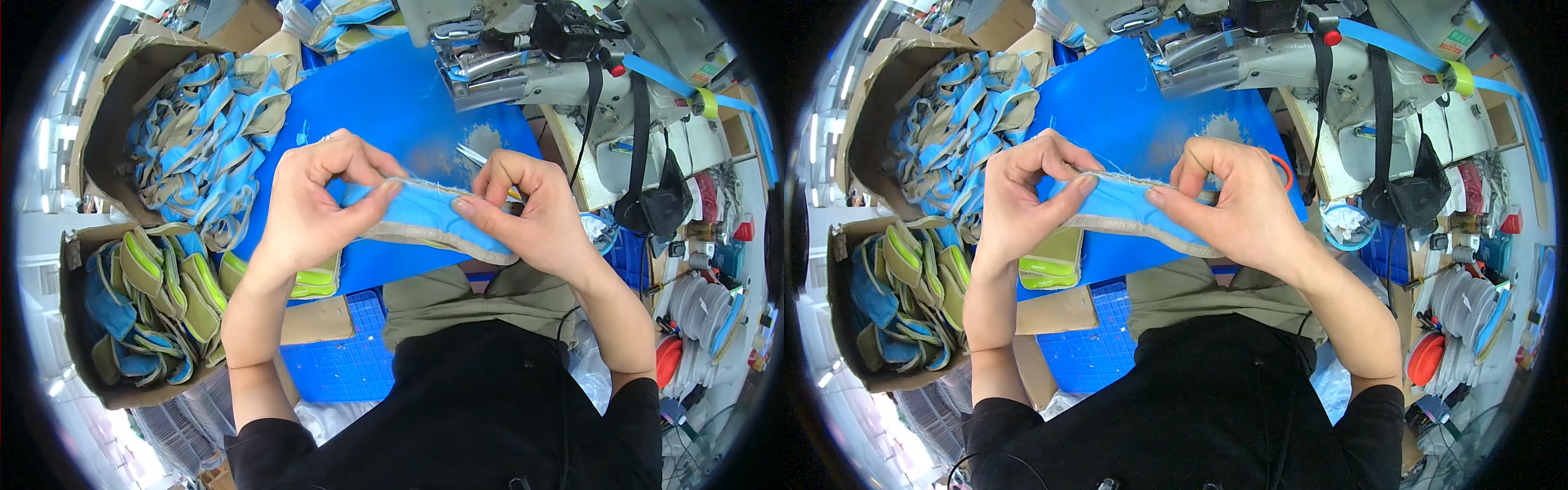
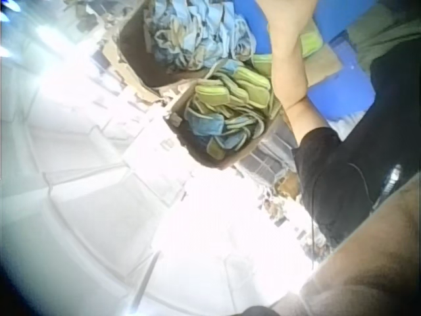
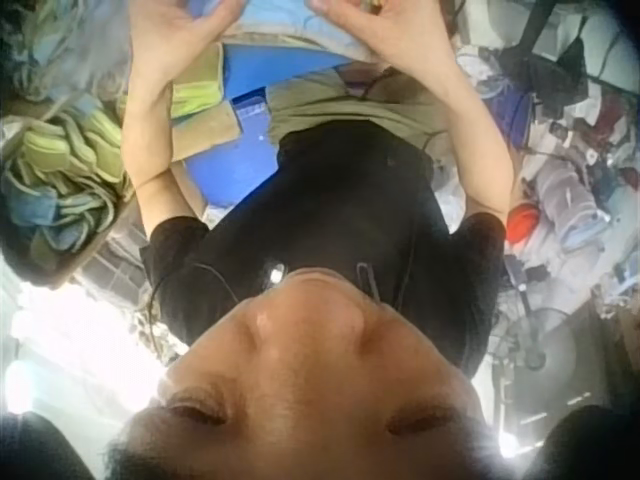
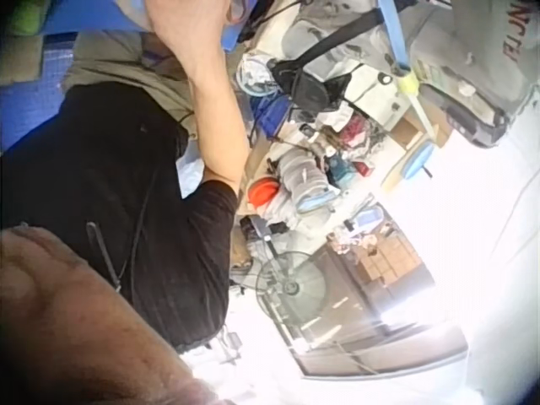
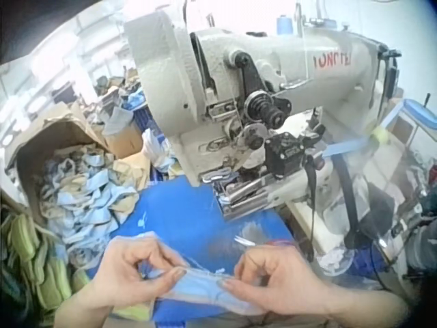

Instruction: Assembling and trimming fabric/leather components for small bags at a sewing station.

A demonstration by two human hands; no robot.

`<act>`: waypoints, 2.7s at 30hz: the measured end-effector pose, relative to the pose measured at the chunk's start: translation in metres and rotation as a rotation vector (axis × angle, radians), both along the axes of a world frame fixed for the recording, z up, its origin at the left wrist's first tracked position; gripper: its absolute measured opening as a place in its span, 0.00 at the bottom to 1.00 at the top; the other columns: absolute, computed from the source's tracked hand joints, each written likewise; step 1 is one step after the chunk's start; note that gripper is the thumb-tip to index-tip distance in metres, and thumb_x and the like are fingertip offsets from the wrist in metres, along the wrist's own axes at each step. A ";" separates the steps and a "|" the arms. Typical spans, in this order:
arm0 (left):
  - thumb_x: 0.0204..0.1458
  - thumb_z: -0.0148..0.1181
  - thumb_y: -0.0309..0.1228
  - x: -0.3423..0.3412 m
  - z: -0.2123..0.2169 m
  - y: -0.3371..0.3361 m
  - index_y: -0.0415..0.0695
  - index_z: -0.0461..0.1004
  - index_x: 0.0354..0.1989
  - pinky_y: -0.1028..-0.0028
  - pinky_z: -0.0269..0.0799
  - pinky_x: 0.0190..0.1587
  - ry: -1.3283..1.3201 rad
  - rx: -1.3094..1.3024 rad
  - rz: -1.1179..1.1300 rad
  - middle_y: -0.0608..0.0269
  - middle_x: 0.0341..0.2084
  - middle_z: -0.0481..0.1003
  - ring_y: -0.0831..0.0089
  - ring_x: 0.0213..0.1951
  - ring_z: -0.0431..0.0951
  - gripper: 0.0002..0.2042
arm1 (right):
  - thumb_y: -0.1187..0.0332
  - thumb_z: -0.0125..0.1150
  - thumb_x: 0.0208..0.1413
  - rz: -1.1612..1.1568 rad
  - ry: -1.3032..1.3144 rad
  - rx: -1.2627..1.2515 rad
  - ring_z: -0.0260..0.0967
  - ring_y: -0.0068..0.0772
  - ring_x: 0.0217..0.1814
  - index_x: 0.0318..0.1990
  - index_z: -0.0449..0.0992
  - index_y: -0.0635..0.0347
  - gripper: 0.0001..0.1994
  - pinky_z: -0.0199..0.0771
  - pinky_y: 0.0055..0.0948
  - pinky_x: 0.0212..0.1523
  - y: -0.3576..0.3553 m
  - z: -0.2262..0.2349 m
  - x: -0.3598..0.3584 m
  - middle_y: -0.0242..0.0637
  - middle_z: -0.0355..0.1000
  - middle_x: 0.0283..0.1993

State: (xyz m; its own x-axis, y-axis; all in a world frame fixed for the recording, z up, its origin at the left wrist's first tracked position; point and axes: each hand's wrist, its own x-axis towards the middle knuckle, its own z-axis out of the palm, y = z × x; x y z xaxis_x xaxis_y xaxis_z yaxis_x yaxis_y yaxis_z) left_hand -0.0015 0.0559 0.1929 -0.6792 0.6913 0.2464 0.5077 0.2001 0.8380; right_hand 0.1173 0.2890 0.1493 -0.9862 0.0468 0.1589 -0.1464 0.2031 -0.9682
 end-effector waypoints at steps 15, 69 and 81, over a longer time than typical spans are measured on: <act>0.51 0.72 0.20 -0.095 0.016 0.052 0.42 0.71 0.25 0.80 0.74 0.38 -0.312 -0.180 -0.371 0.59 0.37 0.82 0.81 0.36 0.79 0.12 | 0.69 0.68 0.63 0.150 -0.351 -0.556 0.73 0.12 0.31 0.40 0.83 0.67 0.08 0.71 0.19 0.32 0.015 -0.001 -0.028 0.30 0.81 0.34; 0.59 0.69 0.26 0.064 -0.035 0.064 0.38 0.80 0.51 0.78 0.76 0.42 -0.807 0.386 0.145 0.64 0.41 0.84 0.81 0.39 0.81 0.12 | 0.71 0.68 0.63 -0.224 0.093 -0.533 0.74 0.15 0.35 0.47 0.85 0.67 0.09 0.74 0.21 0.36 0.003 -0.040 -0.003 0.32 0.82 0.36; 0.57 0.72 0.25 0.067 -0.044 0.065 0.38 0.84 0.45 0.82 0.73 0.35 -0.627 0.255 0.184 0.65 0.35 0.84 0.85 0.34 0.80 0.09 | 0.68 0.70 0.62 -0.103 0.021 -0.666 0.75 0.16 0.37 0.44 0.85 0.68 0.10 0.75 0.21 0.38 0.013 -0.033 -0.004 0.33 0.82 0.35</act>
